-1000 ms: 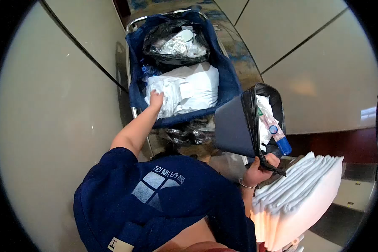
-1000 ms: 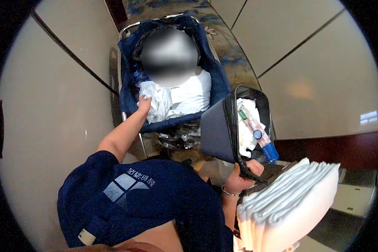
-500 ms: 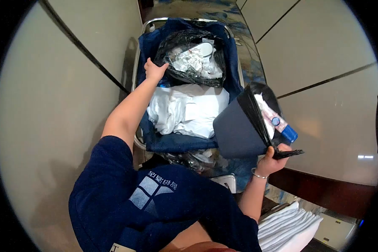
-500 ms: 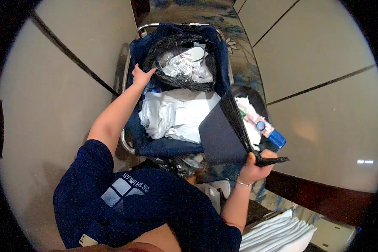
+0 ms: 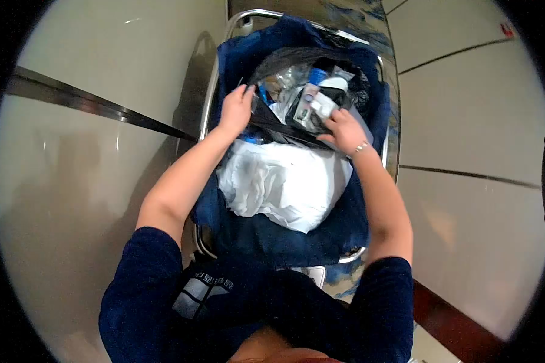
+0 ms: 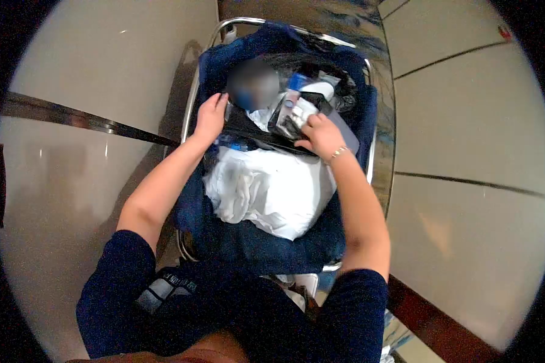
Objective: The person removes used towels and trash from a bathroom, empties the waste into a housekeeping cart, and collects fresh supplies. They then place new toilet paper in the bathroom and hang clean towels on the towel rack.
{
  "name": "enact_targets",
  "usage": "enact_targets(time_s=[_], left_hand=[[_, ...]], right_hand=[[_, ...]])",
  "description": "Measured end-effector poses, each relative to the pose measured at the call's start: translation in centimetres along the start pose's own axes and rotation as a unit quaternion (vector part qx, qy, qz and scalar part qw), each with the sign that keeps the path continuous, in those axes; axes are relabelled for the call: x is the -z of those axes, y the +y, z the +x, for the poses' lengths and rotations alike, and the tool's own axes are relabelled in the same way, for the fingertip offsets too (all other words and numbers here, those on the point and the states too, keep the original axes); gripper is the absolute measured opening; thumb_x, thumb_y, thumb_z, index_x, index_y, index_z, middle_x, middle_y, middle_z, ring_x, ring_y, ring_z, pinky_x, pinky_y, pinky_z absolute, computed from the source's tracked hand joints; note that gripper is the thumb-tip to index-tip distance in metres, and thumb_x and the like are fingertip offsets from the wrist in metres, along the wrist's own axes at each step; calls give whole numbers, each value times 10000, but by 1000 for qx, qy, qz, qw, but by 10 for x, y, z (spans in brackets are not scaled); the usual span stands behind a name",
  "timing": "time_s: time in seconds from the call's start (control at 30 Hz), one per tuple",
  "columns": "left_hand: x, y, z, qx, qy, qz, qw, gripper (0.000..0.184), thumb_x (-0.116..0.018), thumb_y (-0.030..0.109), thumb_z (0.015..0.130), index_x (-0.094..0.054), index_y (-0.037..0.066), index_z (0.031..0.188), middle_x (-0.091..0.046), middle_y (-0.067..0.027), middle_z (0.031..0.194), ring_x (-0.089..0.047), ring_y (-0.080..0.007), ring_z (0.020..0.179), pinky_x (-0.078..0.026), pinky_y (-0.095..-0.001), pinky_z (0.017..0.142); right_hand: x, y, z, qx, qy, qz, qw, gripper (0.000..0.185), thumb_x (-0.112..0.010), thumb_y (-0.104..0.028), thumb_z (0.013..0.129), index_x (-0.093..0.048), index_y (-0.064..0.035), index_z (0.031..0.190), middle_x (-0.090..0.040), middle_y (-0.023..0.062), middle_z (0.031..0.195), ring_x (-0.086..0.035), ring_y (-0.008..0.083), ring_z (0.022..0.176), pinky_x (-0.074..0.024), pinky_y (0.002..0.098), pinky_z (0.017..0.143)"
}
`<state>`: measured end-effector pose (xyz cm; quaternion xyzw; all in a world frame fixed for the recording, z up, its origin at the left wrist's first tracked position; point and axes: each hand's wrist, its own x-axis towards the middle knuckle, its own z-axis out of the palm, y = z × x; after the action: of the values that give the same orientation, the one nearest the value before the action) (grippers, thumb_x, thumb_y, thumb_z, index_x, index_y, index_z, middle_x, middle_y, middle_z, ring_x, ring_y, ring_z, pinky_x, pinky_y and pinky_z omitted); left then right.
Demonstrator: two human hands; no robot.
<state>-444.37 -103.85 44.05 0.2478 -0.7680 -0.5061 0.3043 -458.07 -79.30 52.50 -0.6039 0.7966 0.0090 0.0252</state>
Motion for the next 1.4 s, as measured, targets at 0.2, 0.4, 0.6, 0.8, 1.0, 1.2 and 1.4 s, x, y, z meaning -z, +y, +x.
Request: enact_targets(time_s=[0.2, 0.4, 0.6, 0.8, 1.0, 1.2, 1.4], left_hand=[[7, -26, -5, 122, -61, -73, 988, 406, -437, 315, 929, -531, -40, 758, -488, -195, 636, -511, -313, 620, -385, -371, 577], [20, -15, -10, 165, -61, -205, 963, 279, -529, 256, 891, -548, -8, 807, -557, -47, 669, -500, -115, 625, -412, -262, 599], [-11, -14, 10, 140, 2, -350, 926, 199, -609, 153, 837, -528, -20, 894, -592, -47, 766, -511, -75, 669, -425, -248, 603], [-17, -24, -9, 183, 12, -413, 892, 235, -595, 92, 849, -491, -29, 1022, -599, -61, 900, -547, -86, 792, -440, -221, 694], [-9, -33, -32, 220, 45, -387, 894, 303, -598, 97, 848, -439, -37, 1069, -612, -81, 899, -563, -94, 786, -447, -222, 681], [-26, -23, -58, 292, -92, -296, 905, 526, -721, 273, 748, -432, -70, 1022, -576, -137, 959, -553, -172, 834, -456, -281, 753], [-72, -64, -75, 231, -144, -359, 893, 188, -491, 174, 916, -536, 11, 998, -591, -27, 886, -553, -94, 768, -465, -237, 666]], right_hand=[[-72, -15, 95, 36, 20, -18, 999, 352, -672, -400, 686, -631, -66, 790, -539, 94, 815, -527, 282, 826, -456, 356, 701], [-23, -8, 96, 23, -102, -71, 992, 361, -676, -417, 689, -632, -66, 762, -561, 85, 820, -533, 265, 819, -473, 363, 696], [19, -35, 136, 155, -131, -71, 977, 355, -706, -396, 621, -623, -70, 737, -538, 66, 789, -505, 254, 821, -445, 350, 699], [-4, 0, 118, 102, -209, -132, 964, 324, -717, -341, 626, -646, -99, 828, -550, 65, 877, -504, 258, 860, -423, 369, 772], [-23, 4, 96, 79, -24, -66, 994, 333, -718, -301, 627, -608, -103, 871, -521, 59, 941, -511, 251, 873, -441, 380, 746], [-23, -6, 83, 108, -148, -119, 976, 206, -659, -234, 679, -602, -103, 827, -517, 44, 893, -517, 235, 848, -476, 350, 696], [3, -15, 109, 117, -116, -121, 979, 191, -667, -193, 661, -596, -97, 810, -530, 55, 853, -513, 243, 838, -466, 354, 724]])
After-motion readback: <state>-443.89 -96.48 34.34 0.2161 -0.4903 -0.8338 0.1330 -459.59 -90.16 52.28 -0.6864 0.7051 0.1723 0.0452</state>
